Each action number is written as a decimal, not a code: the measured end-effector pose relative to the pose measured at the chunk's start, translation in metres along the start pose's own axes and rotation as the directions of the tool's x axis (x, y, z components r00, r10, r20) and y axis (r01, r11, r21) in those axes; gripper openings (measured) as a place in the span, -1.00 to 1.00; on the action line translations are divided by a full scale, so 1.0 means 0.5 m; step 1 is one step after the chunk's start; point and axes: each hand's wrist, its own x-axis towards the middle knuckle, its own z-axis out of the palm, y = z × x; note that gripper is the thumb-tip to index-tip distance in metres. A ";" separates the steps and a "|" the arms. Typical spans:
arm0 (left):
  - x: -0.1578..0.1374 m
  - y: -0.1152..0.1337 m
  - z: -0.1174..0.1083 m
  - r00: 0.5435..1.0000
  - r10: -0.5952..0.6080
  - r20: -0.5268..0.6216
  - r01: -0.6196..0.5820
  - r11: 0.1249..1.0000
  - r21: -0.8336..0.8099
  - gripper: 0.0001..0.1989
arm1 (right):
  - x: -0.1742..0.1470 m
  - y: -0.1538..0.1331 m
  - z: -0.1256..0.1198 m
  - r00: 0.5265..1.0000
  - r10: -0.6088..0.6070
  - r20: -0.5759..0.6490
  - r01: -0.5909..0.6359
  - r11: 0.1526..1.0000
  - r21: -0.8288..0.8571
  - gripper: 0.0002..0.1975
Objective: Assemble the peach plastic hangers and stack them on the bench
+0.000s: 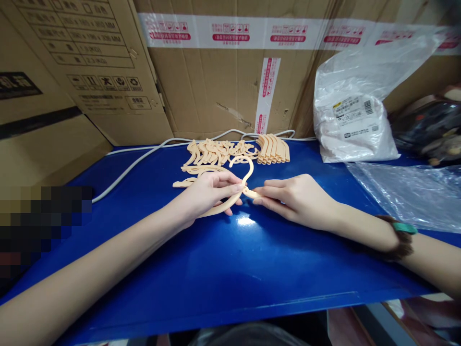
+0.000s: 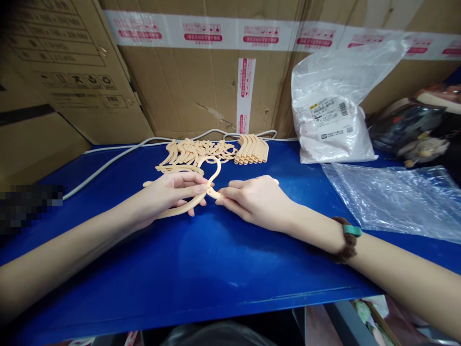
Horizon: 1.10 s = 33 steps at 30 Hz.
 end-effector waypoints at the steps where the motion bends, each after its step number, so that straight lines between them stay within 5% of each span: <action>1: 0.000 -0.001 -0.001 1.000 0.004 0.003 -0.004 1.000 -0.001 -0.87 | 0.000 0.000 0.000 1.000 0.001 0.003 -0.001 1.000 0.004 -0.55; 16: 0.002 0.001 0.002 1.000 -0.006 0.027 0.005 0.999 0.035 -0.88 | 0.003 0.007 -0.007 1.000 0.001 0.017 -0.003 0.996 0.084 -0.59; 22: 0.001 0.001 0.010 0.998 0.025 0.058 -0.037 0.976 0.215 -0.86 | 0.000 0.029 -0.004 0.996 -0.087 0.008 0.086 0.991 0.100 -0.64; 28: -0.006 -0.014 0.008 0.962 0.247 0.113 -0.267 0.777 0.570 -0.67 | 0.004 0.051 -0.002 0.994 -0.069 -0.082 0.066 0.997 -0.043 -0.52; 33: -0.010 -0.013 0.004 0.950 0.287 0.121 -0.292 0.684 0.669 -0.67 | 0.005 0.049 -0.005 0.973 -0.038 -0.227 0.003 0.988 -0.154 -0.49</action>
